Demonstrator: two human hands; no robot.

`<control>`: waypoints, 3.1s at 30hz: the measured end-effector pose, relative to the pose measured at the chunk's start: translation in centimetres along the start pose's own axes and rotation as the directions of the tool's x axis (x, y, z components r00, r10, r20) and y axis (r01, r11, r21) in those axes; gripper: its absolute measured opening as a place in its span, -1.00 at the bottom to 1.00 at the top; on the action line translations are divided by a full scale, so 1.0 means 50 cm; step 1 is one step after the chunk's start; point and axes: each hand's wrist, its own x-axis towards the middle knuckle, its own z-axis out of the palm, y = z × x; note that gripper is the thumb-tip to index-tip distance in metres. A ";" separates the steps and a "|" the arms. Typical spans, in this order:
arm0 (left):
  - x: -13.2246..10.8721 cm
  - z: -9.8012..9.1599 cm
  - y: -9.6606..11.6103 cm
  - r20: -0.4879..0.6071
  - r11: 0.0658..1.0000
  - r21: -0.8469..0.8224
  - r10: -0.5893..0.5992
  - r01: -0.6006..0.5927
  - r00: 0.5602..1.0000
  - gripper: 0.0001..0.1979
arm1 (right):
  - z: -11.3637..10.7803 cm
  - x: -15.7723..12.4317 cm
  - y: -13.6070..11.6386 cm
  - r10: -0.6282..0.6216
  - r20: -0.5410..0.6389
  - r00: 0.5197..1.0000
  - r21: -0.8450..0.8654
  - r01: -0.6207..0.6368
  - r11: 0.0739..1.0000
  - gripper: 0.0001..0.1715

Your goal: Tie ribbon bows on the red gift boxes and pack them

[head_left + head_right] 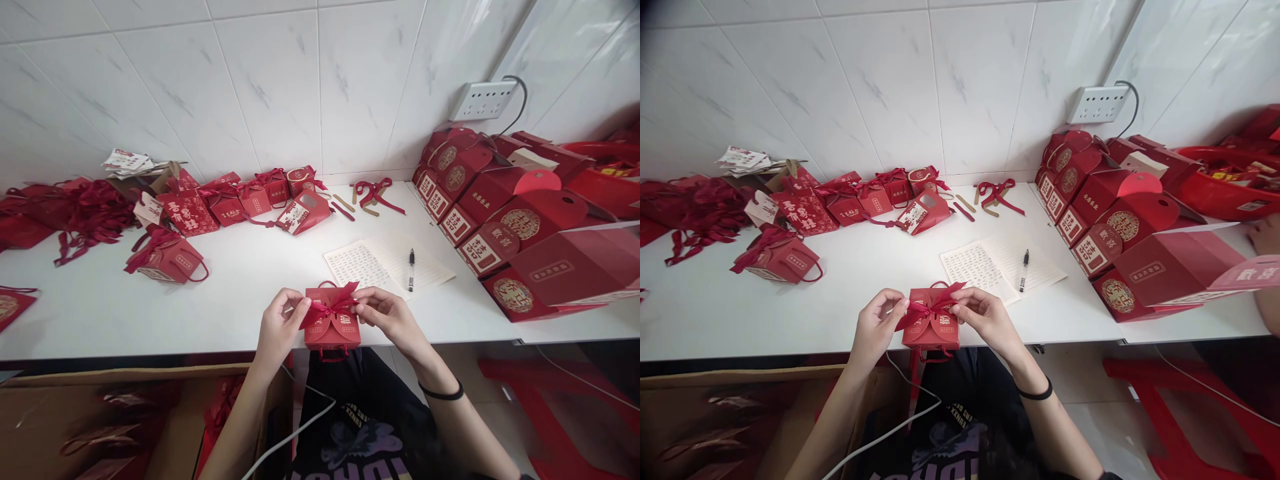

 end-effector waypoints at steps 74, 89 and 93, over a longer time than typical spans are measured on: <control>-0.024 0.005 0.027 -0.005 0.805 0.502 0.368 -0.316 0.930 -0.90 | 0.057 0.109 -0.021 -0.042 0.081 0.996 -0.380 0.070 0.922 -0.80; -0.016 0.031 0.003 0.149 0.822 0.434 0.338 -0.369 0.929 -0.94 | 0.064 0.129 -0.024 -0.050 0.064 0.997 -0.548 0.077 0.833 -0.82; -0.016 0.032 0.003 0.151 0.837 0.422 0.314 -0.348 0.937 -0.94 | 0.069 0.134 -0.035 -0.024 0.050 0.998 -0.652 0.051 0.757 -0.84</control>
